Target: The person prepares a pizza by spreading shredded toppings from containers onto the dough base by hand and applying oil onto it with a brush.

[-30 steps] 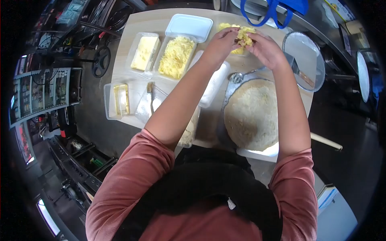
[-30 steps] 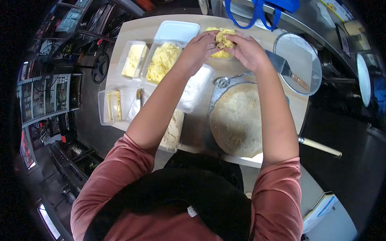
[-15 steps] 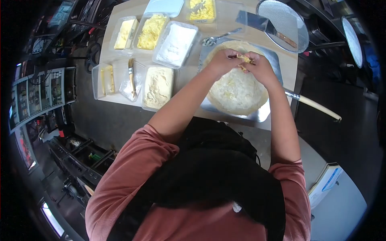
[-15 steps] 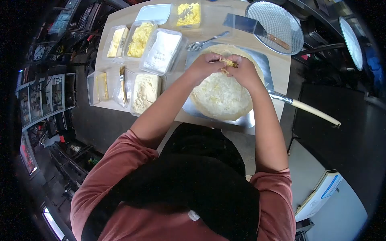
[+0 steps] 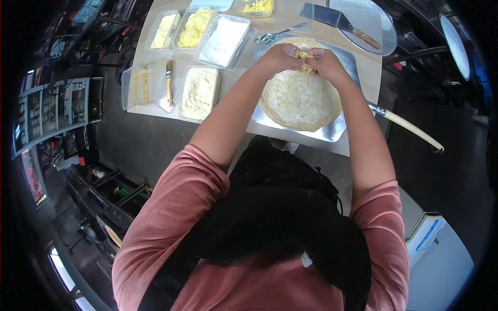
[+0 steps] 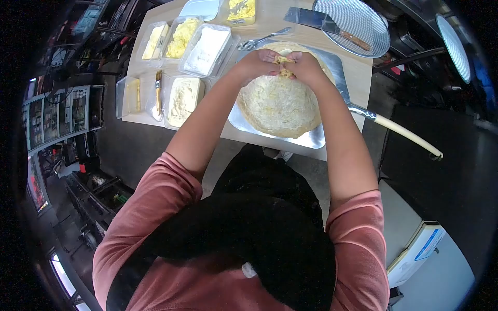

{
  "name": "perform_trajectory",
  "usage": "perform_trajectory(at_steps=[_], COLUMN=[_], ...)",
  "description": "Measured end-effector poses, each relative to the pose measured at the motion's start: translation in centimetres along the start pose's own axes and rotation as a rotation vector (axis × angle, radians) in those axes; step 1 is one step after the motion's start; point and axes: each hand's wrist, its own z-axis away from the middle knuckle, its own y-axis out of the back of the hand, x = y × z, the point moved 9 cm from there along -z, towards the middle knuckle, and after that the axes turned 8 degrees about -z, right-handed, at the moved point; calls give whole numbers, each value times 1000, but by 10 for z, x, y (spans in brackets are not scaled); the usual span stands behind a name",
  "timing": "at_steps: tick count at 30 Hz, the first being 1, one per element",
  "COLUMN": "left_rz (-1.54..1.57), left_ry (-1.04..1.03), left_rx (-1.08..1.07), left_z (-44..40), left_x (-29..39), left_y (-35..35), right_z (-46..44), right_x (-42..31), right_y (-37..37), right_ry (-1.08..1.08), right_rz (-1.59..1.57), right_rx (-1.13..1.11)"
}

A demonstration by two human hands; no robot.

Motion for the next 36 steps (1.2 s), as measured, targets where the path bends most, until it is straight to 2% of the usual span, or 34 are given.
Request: perform_trajectory(at_steps=[2,4,7,13,16,19,22,23,25,28,29,32,35,36], left_rz=[-11,-21,-58,-699,-986,-923,-949,-939,-918,-643,-727,-890,-890,-899], left_ry=[2,19,16,-23,-155,-161,-246,-231,-195,-30,-57,-126,-212,-259], left_rx=[34,105,78,78,159,254,196,215,254,241,288,395,442,467], left_z=[1,-10,-28,-34,-26,-5,16,21,34,36,40,55,59,61], left_x=[1,-4,-2,22,23,15,12,11,11,-14,-11,-3,-9,-10], left_y=[4,10,9,15,24,37,36,36,37,43,44,41,42,44], right_z=[-5,-9,-10,-7,8,24,51,56,50,30,23,9,-18,-25], right_x=[-1,-8,-17,-7,-9,-3,-16,-23,-13,-8,-10,-33,-43,-43], right_y=[-3,3,21,56,63,64,57,55,42,7,-7,-46,-71,-75], right_ry=[17,50,20,35,28,16,-16,-30,-27,25,49,9,169,157], right_rz=[-113,-51,144,488,562,477,510,551,417,307,285,374,680,708], right_rx=[-11,4,74,120,144,86,106,130,81,-66,-126,-192,-191,-228])
